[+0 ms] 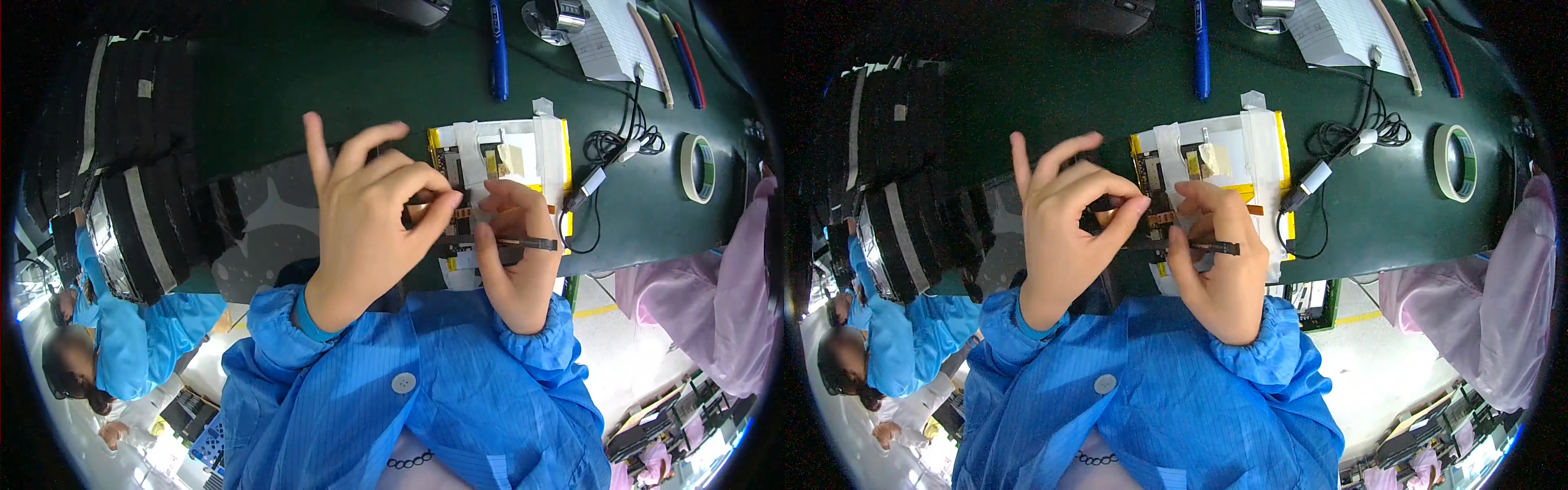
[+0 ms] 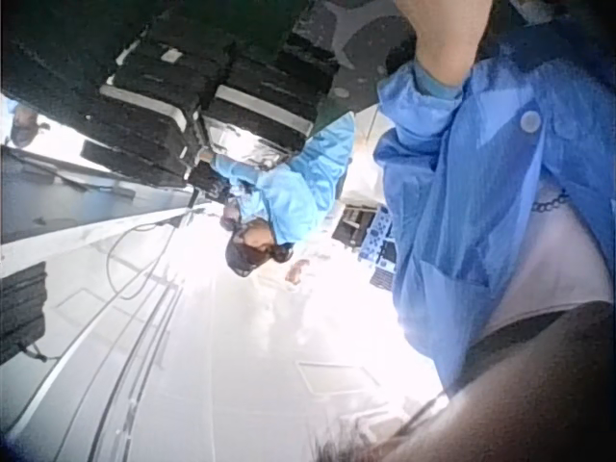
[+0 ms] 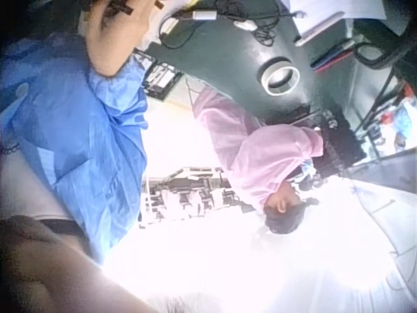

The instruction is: The person tests tablet screens by connecting ribbon cables to a testing device, tapping and swiping the touchscreens, peeling protective film, and disconnecting the cables.

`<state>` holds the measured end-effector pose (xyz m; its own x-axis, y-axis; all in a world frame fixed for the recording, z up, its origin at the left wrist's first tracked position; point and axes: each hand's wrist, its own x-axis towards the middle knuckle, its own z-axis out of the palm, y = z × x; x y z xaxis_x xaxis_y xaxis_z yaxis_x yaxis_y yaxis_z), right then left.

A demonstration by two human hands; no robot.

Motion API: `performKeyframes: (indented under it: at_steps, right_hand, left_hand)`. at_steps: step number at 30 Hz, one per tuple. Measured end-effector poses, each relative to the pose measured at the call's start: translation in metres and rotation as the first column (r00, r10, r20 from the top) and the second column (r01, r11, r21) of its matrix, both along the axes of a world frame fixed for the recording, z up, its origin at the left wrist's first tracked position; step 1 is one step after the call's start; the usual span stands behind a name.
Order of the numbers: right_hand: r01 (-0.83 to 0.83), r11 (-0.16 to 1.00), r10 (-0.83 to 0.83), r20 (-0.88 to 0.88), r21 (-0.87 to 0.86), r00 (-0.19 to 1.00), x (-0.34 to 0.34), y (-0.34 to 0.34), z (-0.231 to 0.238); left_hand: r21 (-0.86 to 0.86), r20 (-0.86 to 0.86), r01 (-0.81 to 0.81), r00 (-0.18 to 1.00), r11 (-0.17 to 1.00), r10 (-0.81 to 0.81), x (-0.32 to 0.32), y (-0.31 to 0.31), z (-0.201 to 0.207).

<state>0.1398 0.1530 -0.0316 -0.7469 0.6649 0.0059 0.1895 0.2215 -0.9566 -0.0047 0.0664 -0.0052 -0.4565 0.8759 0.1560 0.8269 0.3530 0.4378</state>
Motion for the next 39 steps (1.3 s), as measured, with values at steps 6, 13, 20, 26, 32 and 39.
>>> performKeyframes:
  at_steps: [6,13,20,26,32,39]
  right_hand:
    - [0.063,0.998,-0.062,0.070,-0.013,0.996,-0.003,-0.001,0.002]
    - [0.050,0.998,-0.052,0.059,0.034,0.997,-0.002,-0.001,-0.002]
    - [0.041,0.999,-0.042,0.081,0.025,0.996,-0.001,0.000,-0.001]
    - [0.033,0.998,-0.037,0.067,0.058,0.997,-0.001,0.001,-0.002]
    - [0.022,0.997,-0.027,0.069,0.073,0.997,-0.001,0.001,-0.002]
    - [-0.029,0.973,0.027,0.009,0.229,1.000,-0.003,-0.002,-0.010]
  left_hand:
    - [-0.109,-0.024,-0.084,0.996,0.991,0.082,0.002,-0.012,-0.011]
    - [-0.069,-0.030,-0.087,0.996,0.994,0.085,0.001,-0.012,-0.015]
    - [-0.080,-0.037,-0.080,0.996,0.994,0.077,0.000,-0.013,-0.017]
    - [-0.062,-0.035,-0.064,0.997,0.996,0.062,-0.002,-0.013,-0.018]
    - [-0.060,-0.032,-0.049,0.998,0.997,0.047,-0.002,-0.013,-0.017]
    - [-0.044,-0.024,-0.033,0.999,0.998,0.032,-0.003,-0.012,-0.017]
